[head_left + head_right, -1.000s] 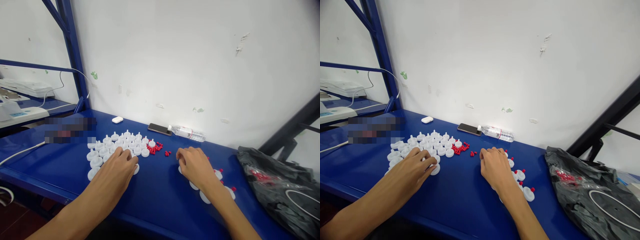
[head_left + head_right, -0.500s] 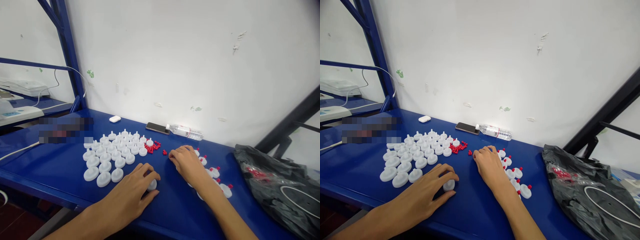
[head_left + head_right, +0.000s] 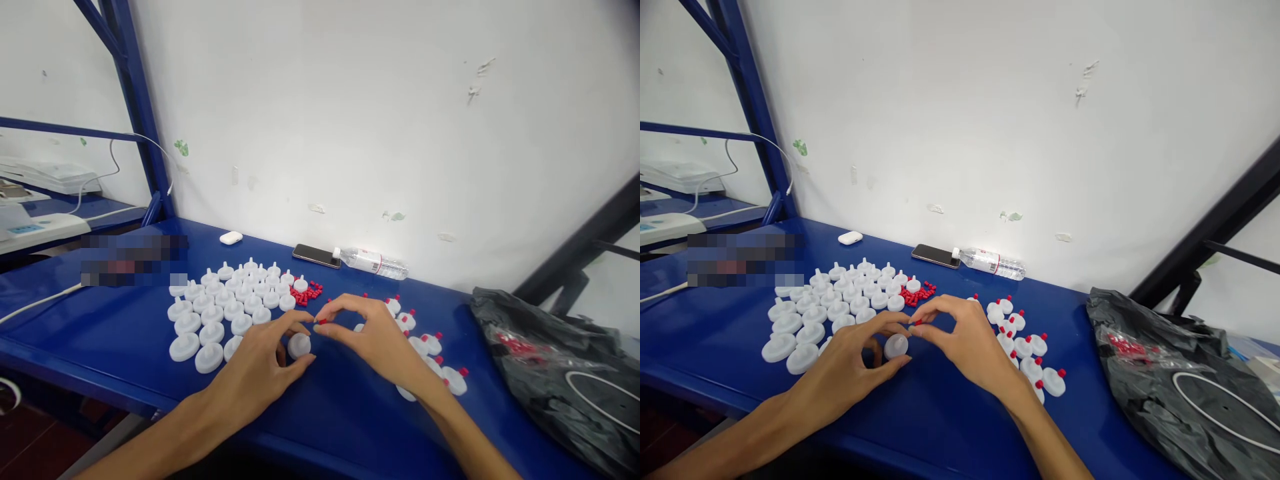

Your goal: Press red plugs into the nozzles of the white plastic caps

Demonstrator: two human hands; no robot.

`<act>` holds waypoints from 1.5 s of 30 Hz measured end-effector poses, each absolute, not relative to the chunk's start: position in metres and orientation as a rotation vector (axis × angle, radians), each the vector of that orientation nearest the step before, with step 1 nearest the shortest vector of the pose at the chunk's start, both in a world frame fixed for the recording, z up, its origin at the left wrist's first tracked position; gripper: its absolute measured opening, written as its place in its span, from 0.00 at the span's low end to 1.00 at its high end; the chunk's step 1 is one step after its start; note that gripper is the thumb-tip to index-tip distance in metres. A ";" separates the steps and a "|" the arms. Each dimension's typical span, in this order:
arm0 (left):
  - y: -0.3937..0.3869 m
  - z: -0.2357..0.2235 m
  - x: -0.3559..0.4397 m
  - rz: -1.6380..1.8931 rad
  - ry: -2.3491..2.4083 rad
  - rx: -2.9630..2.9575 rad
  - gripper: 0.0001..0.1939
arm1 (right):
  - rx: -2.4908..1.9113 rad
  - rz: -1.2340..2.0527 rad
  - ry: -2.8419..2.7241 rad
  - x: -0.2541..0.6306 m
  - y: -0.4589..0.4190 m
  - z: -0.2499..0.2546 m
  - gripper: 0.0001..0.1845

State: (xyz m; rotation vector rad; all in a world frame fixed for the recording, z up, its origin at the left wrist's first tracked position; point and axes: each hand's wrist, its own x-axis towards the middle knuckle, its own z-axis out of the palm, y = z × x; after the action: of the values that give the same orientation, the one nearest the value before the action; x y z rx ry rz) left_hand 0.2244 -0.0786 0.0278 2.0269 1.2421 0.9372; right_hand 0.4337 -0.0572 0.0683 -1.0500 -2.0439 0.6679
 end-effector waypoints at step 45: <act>-0.084 0.016 0.223 1.356 1.180 2.564 0.24 | -0.967 1.331 -1.813 0.430 -0.057 0.058 0.17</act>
State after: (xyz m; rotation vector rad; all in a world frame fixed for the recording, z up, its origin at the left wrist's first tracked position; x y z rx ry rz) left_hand 0.2234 -0.0840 0.0163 2.5643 1.1797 1.3563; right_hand 0.4302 -0.0567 0.0577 -0.9673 -1.8130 1.3315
